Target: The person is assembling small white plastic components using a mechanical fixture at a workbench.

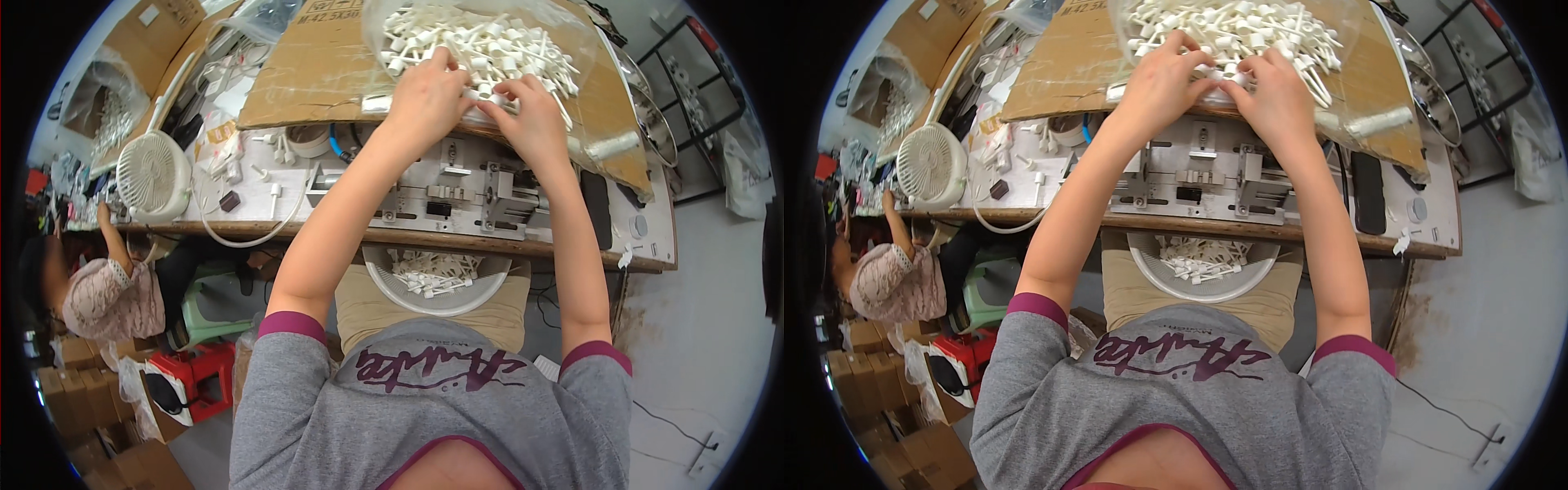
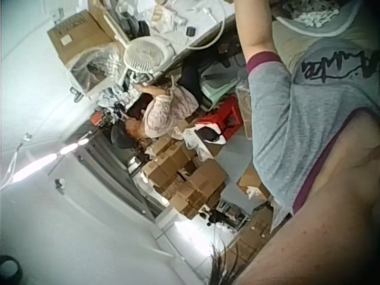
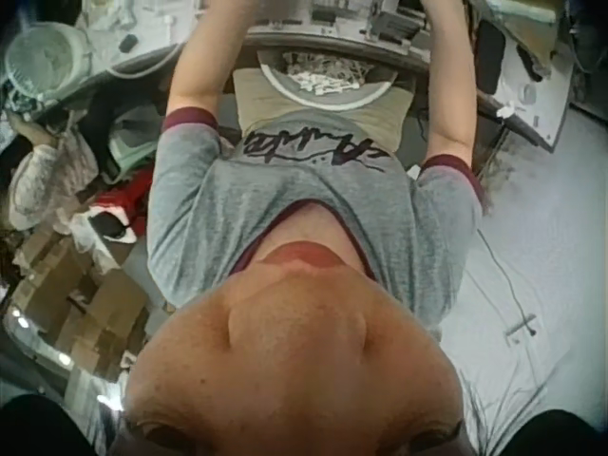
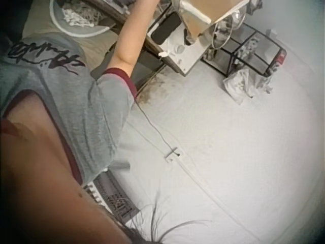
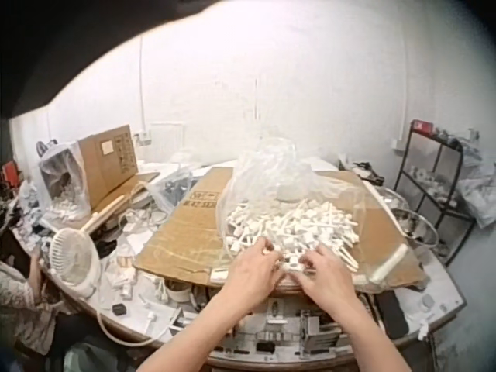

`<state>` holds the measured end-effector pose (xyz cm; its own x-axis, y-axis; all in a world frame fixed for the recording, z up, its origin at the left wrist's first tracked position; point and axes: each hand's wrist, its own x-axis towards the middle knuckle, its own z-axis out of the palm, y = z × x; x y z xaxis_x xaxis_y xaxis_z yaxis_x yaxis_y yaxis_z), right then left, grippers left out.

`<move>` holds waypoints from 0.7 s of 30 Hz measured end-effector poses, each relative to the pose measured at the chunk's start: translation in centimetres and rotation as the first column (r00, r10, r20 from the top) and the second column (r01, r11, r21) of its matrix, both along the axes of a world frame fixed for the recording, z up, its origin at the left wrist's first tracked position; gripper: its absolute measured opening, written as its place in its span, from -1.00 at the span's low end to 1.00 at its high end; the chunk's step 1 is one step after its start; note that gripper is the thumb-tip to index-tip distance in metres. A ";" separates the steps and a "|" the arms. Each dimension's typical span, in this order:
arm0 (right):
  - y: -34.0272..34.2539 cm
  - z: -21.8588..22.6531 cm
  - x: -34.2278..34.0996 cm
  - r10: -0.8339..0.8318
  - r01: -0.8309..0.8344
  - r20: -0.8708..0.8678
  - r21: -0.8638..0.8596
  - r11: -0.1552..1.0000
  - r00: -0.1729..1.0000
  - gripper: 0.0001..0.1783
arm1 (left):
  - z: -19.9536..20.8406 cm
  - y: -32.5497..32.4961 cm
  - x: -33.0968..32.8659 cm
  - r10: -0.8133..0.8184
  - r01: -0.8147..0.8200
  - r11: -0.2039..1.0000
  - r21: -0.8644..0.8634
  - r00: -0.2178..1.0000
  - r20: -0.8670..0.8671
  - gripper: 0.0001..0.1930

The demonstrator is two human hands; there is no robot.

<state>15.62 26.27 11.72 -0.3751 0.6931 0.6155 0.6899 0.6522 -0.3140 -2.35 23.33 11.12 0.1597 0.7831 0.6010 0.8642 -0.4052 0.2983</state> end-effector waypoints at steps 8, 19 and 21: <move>0.4 1.8 3.3 -0.122 -0.606 -0.818 -0.508 0.612 0.562 -0.72 | -0.1 1.1 -0.3 -0.004 0.010 0.999 0.045 0.991 -0.131 -0.77; -13.5 -4.1 3.0 0.297 -0.307 -0.135 -0.060 0.950 0.945 -0.72 | -0.5 1.2 -1.5 -0.188 0.192 0.972 0.136 0.981 -0.045 -0.81; -14.8 -6.5 2.5 0.283 -0.284 -0.016 -0.068 0.956 0.959 -0.71 | -0.4 1.1 -1.4 -0.189 0.198 0.975 0.105 0.978 -0.093 -0.74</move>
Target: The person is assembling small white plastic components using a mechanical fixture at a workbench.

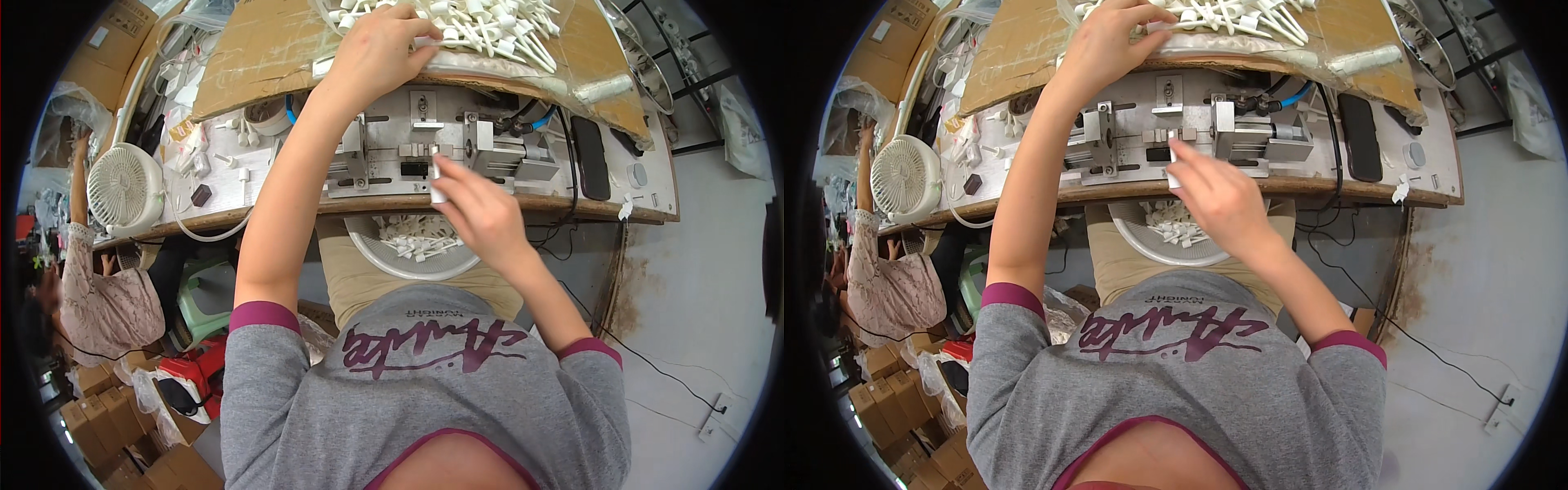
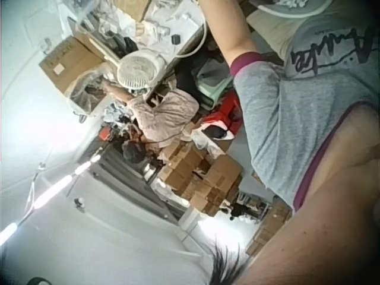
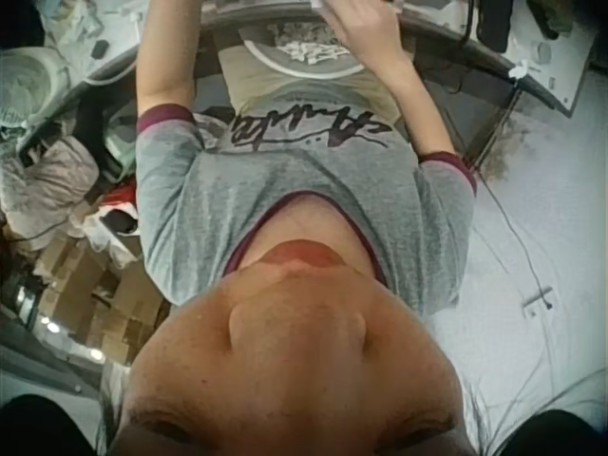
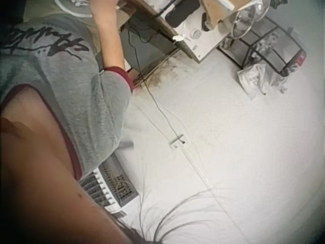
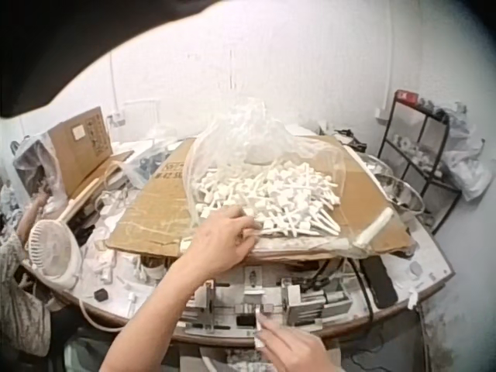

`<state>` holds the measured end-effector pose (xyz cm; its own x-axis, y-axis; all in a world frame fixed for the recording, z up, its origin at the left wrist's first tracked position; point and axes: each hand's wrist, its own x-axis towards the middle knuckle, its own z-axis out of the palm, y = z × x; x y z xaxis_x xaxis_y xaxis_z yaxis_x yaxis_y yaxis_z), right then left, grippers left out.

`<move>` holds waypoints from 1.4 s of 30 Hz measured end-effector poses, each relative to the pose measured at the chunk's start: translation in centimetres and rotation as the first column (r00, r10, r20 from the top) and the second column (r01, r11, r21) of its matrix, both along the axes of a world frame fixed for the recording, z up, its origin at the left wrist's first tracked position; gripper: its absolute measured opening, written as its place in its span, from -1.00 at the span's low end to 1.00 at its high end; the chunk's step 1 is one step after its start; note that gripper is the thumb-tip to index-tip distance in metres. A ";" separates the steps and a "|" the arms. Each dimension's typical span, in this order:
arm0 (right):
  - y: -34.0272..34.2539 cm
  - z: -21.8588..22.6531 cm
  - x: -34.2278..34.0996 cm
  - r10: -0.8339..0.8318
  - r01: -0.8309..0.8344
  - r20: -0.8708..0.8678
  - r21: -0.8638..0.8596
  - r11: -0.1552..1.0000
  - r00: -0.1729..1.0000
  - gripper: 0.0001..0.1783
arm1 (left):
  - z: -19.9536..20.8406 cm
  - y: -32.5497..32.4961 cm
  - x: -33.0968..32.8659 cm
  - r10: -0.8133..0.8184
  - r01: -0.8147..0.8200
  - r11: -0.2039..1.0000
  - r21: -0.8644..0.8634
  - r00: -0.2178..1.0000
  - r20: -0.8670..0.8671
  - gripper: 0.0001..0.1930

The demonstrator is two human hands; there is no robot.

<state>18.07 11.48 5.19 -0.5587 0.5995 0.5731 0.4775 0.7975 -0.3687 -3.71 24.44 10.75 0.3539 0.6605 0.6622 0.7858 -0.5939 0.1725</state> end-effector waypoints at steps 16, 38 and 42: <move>1.5 2.5 4.3 -0.308 0.233 -0.457 -0.214 0.949 0.835 -0.70 | 2.7 -10.5 -0.3 0.046 0.273 0.873 -0.405 0.780 0.624 -0.70; -1.9 -0.3 3.9 -0.243 0.202 -0.305 -0.159 0.966 0.921 -0.65 | -6.0 -17.0 4.7 0.180 -0.229 0.966 -0.121 0.930 -0.321 -0.75; -1.7 -1.1 3.7 -0.205 0.171 -0.316 -0.134 0.976 0.926 -0.65 | -6.5 -17.0 3.9 0.143 -0.192 0.965 -0.177 0.957 -0.252 -0.75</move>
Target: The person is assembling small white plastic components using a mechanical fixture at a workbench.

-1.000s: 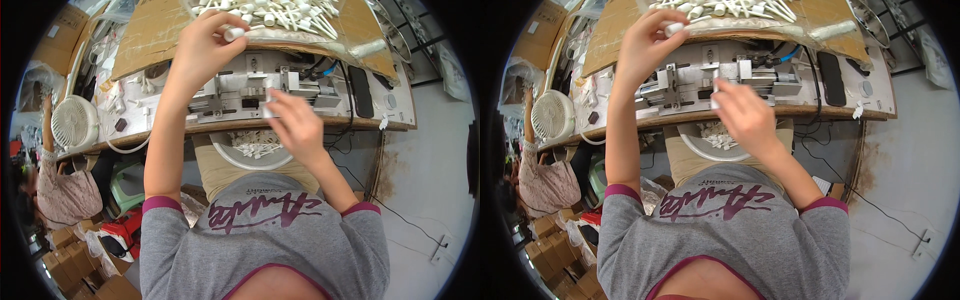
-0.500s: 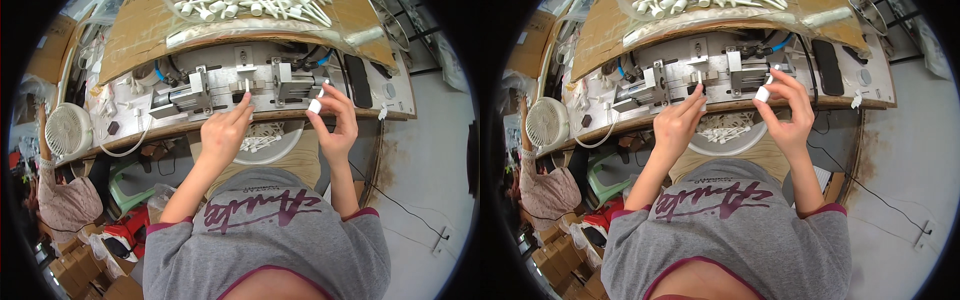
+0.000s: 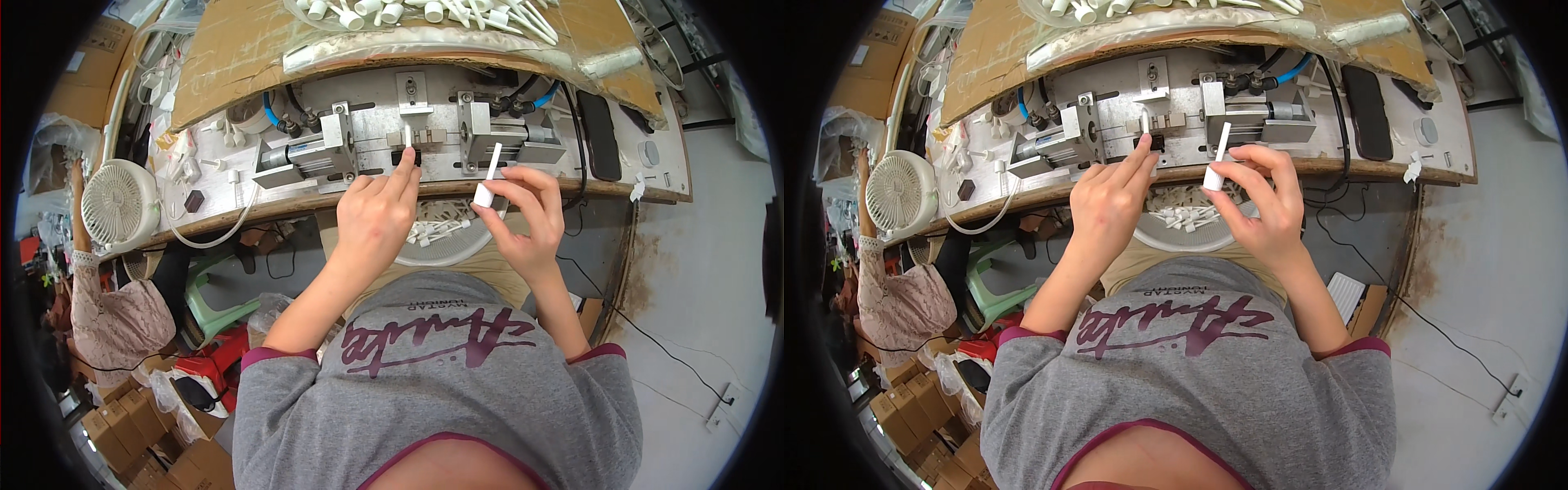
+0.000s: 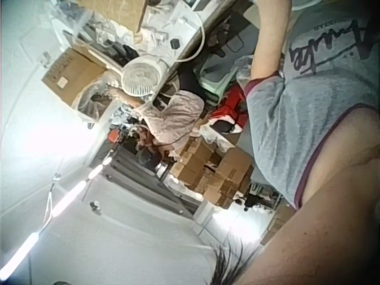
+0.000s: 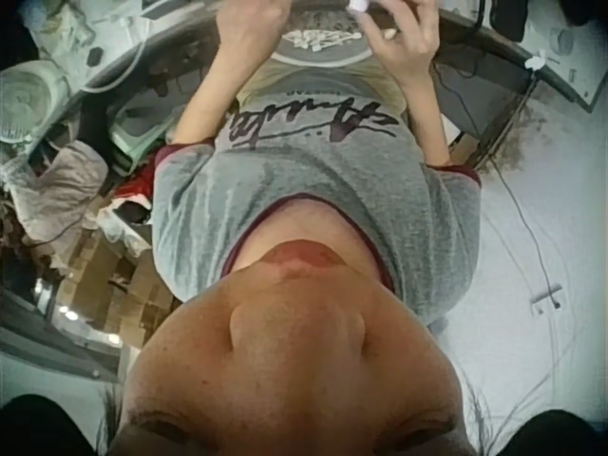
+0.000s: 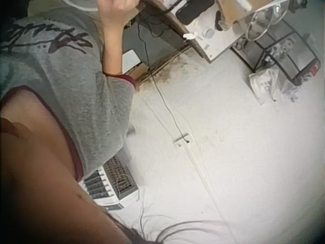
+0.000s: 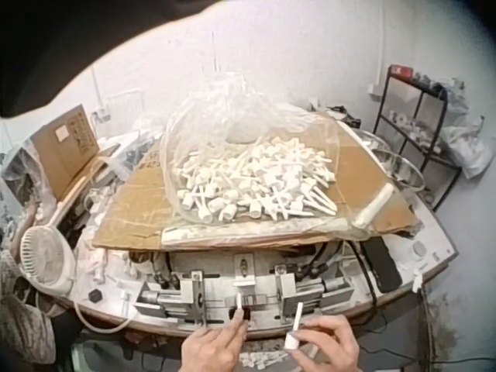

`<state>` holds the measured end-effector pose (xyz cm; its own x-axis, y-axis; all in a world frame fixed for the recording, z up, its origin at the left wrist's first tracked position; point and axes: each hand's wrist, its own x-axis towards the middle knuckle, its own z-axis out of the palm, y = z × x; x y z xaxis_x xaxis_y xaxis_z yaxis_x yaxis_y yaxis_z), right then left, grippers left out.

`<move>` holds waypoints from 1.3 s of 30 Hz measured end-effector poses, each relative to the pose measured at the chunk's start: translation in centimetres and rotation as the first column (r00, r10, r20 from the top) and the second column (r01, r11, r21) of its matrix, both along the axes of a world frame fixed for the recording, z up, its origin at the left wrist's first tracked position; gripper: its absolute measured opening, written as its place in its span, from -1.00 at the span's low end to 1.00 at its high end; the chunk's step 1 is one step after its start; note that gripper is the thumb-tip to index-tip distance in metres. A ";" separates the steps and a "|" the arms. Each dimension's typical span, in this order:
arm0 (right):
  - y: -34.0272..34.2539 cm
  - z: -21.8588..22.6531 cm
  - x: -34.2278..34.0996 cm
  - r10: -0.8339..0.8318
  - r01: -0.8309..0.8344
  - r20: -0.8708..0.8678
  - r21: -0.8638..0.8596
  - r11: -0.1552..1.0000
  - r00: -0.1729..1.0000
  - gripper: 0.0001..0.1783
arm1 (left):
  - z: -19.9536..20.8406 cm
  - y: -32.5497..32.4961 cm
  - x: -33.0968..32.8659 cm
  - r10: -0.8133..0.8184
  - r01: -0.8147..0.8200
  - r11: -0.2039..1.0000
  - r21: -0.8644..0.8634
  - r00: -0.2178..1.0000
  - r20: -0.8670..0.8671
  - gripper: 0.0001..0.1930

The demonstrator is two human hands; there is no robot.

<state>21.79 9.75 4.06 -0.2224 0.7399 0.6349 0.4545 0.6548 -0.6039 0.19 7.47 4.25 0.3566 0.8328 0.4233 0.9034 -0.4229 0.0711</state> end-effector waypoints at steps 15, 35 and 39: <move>0.3 -0.3 -0.1 0.044 -0.045 0.037 0.010 0.999 0.998 -0.65 | -0.4 0.7 0.5 0.092 -0.093 0.995 -0.035 0.996 -0.005 -0.71; -1.3 1.9 0.9 0.102 -0.102 -0.022 0.006 0.995 0.995 -0.66 | 2.4 -0.7 3.6 0.517 0.692 0.543 -0.476 0.172 0.839 -0.69; 4.0 0.0 10.3 -0.496 0.468 -0.110 -0.209 0.859 0.861 -0.83 | 2.2 -0.9 1.7 0.512 0.660 0.570 -0.489 0.180 0.840 -0.69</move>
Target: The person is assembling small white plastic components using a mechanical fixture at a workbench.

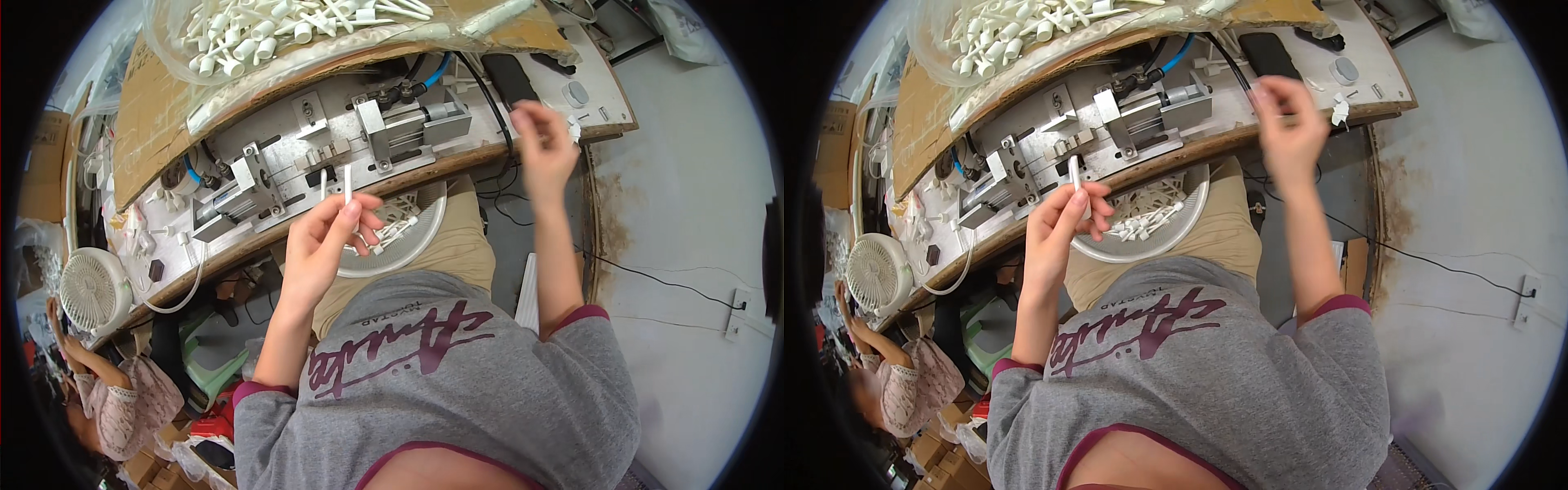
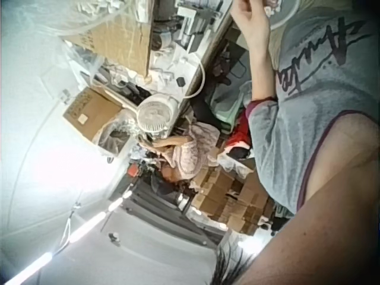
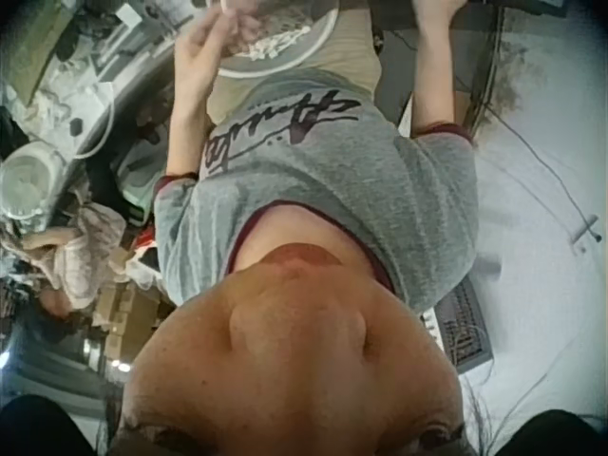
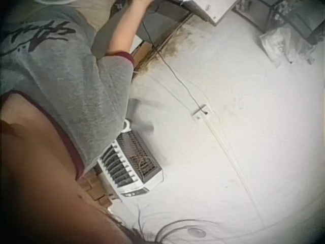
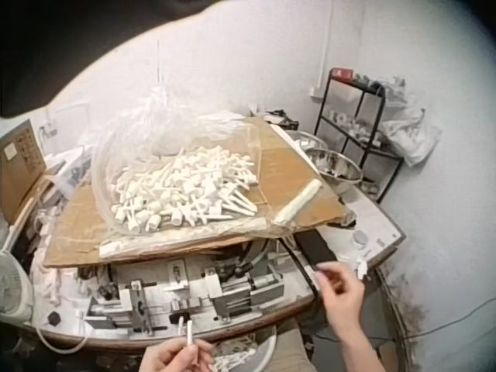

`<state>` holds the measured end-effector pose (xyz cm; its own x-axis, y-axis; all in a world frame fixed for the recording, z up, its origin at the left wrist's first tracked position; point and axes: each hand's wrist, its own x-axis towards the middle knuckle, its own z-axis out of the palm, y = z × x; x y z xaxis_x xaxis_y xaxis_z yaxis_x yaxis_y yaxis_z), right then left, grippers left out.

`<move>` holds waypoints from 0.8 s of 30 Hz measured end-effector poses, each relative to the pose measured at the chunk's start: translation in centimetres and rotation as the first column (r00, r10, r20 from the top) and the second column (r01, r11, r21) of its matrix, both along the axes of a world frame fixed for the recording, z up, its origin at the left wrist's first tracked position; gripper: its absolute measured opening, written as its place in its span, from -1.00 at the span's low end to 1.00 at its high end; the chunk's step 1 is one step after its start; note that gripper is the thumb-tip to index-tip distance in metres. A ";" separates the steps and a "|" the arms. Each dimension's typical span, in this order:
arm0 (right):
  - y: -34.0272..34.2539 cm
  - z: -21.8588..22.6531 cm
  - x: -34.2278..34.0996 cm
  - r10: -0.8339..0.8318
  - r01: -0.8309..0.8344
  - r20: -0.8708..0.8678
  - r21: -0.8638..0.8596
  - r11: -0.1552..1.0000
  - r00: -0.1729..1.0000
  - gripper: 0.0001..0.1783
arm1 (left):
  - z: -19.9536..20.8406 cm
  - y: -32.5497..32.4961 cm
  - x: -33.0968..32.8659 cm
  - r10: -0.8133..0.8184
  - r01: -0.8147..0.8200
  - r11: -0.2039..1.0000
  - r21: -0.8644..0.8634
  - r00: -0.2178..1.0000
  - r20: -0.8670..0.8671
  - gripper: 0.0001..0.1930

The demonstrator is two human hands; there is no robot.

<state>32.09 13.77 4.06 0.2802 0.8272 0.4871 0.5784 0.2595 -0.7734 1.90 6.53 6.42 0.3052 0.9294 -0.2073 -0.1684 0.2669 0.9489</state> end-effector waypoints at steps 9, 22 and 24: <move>9.0 -6.0 15.6 -0.134 0.492 0.714 -0.322 0.809 0.688 -0.78 | 0.2 -1.2 0.0 0.105 -0.103 0.994 0.040 0.992 -0.073 -0.71; -2.5 2.8 -7.6 0.459 -0.805 -0.750 -0.161 0.572 0.476 -0.83 | 0.3 0.4 -0.1 0.230 -0.085 0.930 0.359 0.893 -0.386 -0.58; -3.2 3.5 -10.5 0.474 -0.884 -0.807 -0.120 0.451 0.352 -0.84 | 0.5 1.1 0.6 0.348 -0.237 0.913 0.332 0.877 -0.331 -0.54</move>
<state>21.60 10.58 7.54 -0.4832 0.8744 -0.0438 -0.2634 -0.1929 -0.9452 2.54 7.60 6.95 -0.0396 0.9989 0.0242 0.1854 -0.0164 0.9825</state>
